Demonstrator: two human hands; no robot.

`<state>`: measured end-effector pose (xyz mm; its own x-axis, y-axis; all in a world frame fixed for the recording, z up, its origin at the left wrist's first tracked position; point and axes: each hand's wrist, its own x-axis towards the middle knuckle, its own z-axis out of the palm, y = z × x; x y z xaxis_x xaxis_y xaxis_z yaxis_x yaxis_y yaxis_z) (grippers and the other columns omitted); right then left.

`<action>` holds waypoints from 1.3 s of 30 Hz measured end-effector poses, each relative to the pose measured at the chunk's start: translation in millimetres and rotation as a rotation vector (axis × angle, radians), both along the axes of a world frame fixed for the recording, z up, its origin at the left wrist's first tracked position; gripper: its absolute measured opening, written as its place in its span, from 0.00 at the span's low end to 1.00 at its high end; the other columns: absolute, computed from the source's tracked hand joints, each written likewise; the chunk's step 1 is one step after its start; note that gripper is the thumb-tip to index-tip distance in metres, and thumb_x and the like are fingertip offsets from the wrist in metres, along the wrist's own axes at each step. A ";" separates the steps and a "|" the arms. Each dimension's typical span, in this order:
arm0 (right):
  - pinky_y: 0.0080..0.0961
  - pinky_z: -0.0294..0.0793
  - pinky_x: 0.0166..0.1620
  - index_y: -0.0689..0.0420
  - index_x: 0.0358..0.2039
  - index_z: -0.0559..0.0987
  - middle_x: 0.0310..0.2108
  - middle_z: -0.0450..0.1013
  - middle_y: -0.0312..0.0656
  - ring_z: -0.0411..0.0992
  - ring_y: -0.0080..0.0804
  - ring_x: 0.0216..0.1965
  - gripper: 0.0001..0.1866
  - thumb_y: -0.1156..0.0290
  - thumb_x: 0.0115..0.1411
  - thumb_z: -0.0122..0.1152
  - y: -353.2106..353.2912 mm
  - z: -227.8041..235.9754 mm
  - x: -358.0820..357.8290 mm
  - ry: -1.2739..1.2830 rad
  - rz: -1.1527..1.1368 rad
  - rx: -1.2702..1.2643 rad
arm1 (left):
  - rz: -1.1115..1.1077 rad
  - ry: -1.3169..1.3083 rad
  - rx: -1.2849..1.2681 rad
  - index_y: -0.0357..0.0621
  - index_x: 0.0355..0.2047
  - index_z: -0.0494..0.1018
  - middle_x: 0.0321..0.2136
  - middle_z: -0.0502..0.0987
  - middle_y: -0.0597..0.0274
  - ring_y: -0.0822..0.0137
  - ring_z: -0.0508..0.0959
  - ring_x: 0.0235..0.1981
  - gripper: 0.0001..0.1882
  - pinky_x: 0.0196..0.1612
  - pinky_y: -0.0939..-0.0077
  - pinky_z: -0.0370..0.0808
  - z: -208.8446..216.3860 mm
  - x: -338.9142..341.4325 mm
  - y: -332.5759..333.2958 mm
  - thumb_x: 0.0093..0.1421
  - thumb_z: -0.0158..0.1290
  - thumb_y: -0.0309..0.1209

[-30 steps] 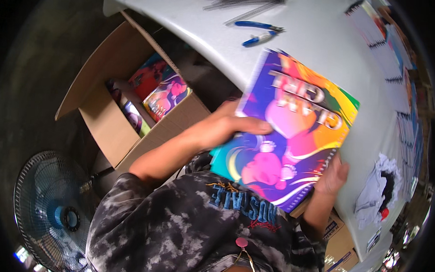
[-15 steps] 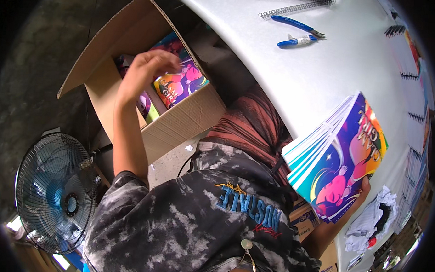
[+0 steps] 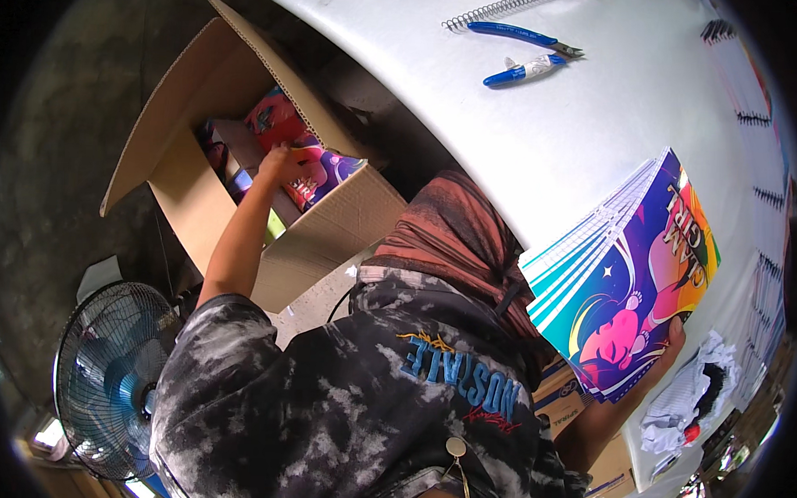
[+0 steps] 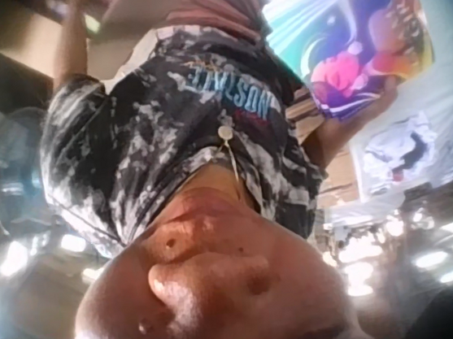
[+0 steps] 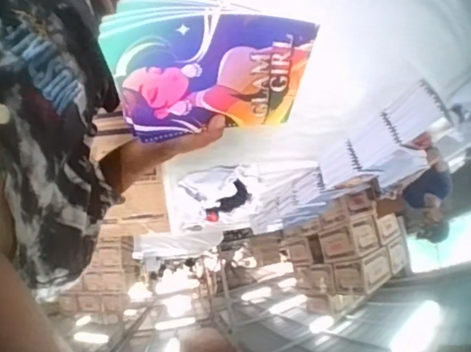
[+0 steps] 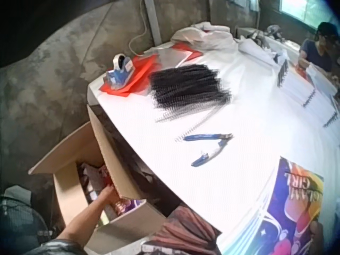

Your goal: The person uses blue-handled wire cutters to trim the metal spiral binding of stacked spiral-bound notebooks. After cutting the spirals, the person stacks the finished notebooks and places them into a cardboard box.

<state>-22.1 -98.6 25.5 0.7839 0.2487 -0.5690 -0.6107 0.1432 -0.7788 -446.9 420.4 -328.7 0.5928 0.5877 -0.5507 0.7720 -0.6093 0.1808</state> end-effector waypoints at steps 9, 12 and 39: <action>0.32 0.68 0.48 0.62 0.50 0.66 0.45 0.68 0.44 0.69 0.34 0.44 0.29 0.53 0.55 0.51 -0.7 2.1 -7.5 -0.073 -0.036 -0.138 | 0.339 -0.108 -0.357 0.37 0.40 0.76 0.41 0.75 0.52 0.61 0.74 0.43 0.36 0.47 0.68 0.70 48.7 17.3 -11.4 0.36 0.65 0.53; 0.31 0.68 0.47 0.62 0.50 0.66 0.46 0.68 0.43 0.68 0.33 0.45 0.28 0.54 0.56 0.49 7.0 5.3 -11.7 -0.006 -0.004 0.033 | 0.250 0.001 -0.169 0.41 0.40 0.76 0.50 0.68 0.42 0.51 0.68 0.51 0.39 0.53 0.62 0.65 68.3 29.0 -32.2 0.36 0.61 0.61; 0.29 0.72 0.46 0.62 0.48 0.69 0.42 0.72 0.43 0.73 0.33 0.41 0.23 0.59 0.57 0.51 13.9 -10.8 11.3 -0.041 0.115 0.209 | 0.747 -0.757 0.326 0.36 0.35 0.77 0.27 0.79 0.61 0.75 0.75 0.28 0.19 0.33 0.78 0.71 335.5 29.6 -93.7 0.52 0.60 0.41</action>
